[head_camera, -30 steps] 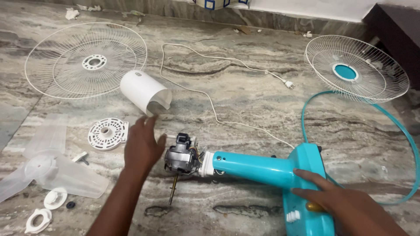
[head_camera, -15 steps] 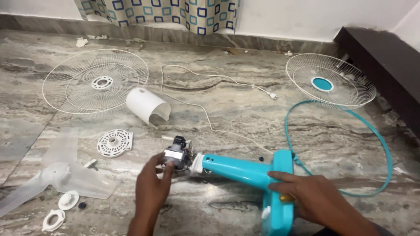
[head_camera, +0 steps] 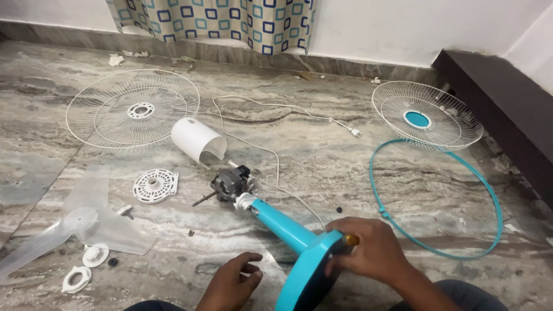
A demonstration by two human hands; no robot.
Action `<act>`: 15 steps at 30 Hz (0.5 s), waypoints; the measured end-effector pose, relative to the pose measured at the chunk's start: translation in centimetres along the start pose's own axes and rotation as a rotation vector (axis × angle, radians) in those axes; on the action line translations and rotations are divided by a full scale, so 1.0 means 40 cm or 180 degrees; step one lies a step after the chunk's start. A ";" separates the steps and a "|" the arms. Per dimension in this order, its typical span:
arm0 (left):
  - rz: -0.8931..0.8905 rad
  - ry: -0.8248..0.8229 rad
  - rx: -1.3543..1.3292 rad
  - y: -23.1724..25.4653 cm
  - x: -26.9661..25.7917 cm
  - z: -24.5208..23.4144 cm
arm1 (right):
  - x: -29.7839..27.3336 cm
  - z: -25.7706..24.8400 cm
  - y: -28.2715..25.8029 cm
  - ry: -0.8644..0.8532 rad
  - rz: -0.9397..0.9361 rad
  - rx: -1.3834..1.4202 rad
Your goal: The person disassembles a teal table fan on a tiled floor, using a screwdriver to remove screws from the base and motor housing. They handle the fan blades, motor, and base components while seated.
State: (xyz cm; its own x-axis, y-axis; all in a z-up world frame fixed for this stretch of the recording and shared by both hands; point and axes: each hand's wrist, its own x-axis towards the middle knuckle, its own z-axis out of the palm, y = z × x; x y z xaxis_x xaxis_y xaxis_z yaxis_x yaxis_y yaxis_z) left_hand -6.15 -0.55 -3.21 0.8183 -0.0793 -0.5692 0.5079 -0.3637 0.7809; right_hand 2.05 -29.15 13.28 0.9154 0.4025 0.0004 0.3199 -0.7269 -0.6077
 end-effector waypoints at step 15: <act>0.0739 -0.0803 -0.3104 0.154 -0.088 -0.076 | 0.122 0.062 -0.046 0.1083 0.0590 0.0623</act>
